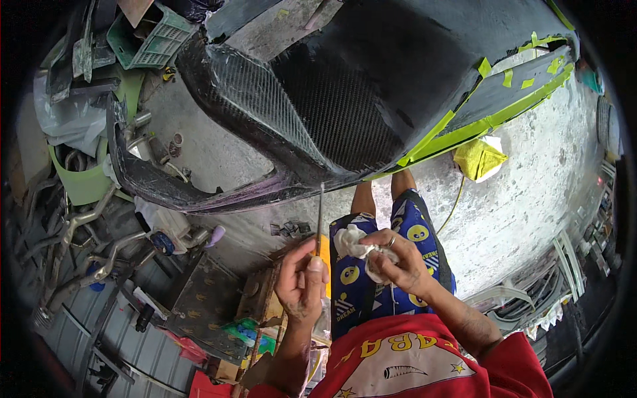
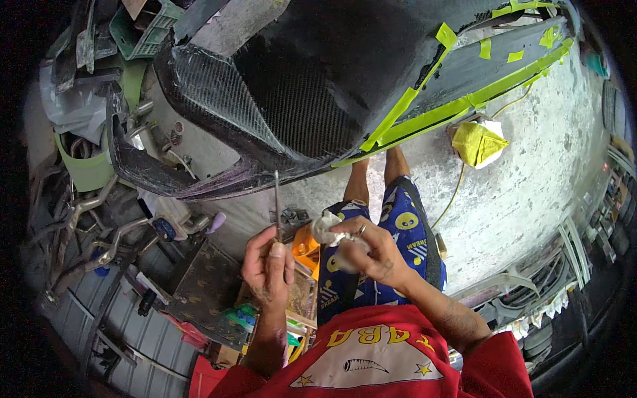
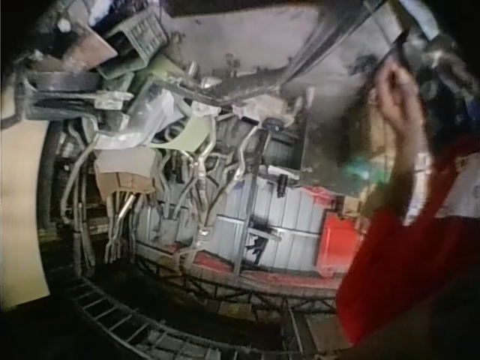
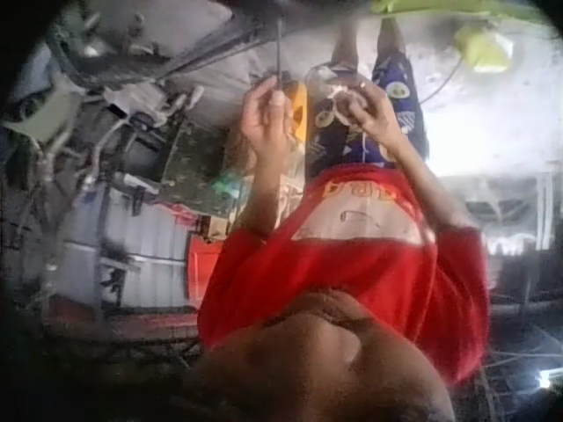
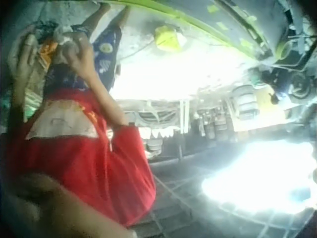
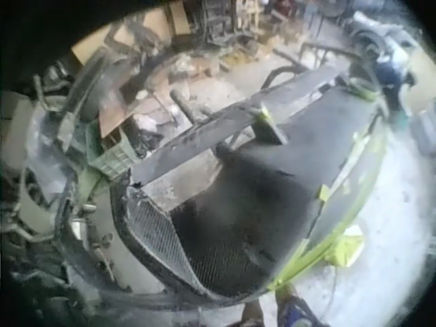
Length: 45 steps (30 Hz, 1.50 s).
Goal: The person uses a small metal blade to carefully trim and smooth the edges of a carbon fiber panel mounted on a stand. They repeatedly wipe the surface with a cloth to remove debris and inspect the edges, then briefly handle a roll of green tape before returning to trimming.
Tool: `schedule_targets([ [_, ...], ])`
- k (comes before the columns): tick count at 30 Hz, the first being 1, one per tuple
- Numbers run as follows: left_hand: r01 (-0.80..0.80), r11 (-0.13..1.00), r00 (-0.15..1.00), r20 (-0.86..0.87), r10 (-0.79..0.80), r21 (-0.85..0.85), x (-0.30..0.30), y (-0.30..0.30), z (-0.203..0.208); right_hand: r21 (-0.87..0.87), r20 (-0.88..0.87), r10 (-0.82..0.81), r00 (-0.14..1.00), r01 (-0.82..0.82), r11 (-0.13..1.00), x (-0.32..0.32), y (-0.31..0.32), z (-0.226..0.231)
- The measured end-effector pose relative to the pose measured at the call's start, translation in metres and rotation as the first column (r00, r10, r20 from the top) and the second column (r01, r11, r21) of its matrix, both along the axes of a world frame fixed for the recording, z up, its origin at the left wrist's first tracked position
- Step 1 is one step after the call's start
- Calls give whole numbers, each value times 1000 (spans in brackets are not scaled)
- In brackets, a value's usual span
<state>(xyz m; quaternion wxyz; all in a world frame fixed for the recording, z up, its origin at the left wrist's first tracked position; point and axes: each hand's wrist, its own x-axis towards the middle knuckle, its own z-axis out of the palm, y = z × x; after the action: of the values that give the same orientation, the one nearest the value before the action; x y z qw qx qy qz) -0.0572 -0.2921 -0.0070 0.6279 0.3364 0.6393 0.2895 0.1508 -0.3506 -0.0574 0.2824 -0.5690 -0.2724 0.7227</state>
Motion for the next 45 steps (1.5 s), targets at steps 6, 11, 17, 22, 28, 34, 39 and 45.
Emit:
schedule_targets([
  [6,148,988,988,61,-145,-49,2,-13,-3,-281,-179,-313,933,256,925,0,-5,-6],
  [11,344,932,938,93,-334,-115,-12,-47,-16,-678,-306,-808,503,481,556,-11,-13,-14],
  [17,376,898,926,69,-370,-230,2,-62,-36,-488,-474,-647,597,434,758,-2,-25,-23],
  [22,498,833,864,60,-500,-242,6,-63,-42,-550,-233,-641,731,445,707,2,-24,-25],
  [28,631,767,775,49,-630,-117,-23,-60,-36,-384,2,-704,710,651,655,42,-14,-44],
  [34,442,884,880,-120,-460,-152,-67,-78,-48,110,347,-245,906,220,969,52,37,30],
  [39,327,938,932,-124,-340,-117,-68,-69,-49,711,621,-252,742,-398,579,31,141,13],
  [45,234,968,964,-107,-243,-91,-78,-94,-57,618,767,-81,637,-698,363,3,174,-28],
])
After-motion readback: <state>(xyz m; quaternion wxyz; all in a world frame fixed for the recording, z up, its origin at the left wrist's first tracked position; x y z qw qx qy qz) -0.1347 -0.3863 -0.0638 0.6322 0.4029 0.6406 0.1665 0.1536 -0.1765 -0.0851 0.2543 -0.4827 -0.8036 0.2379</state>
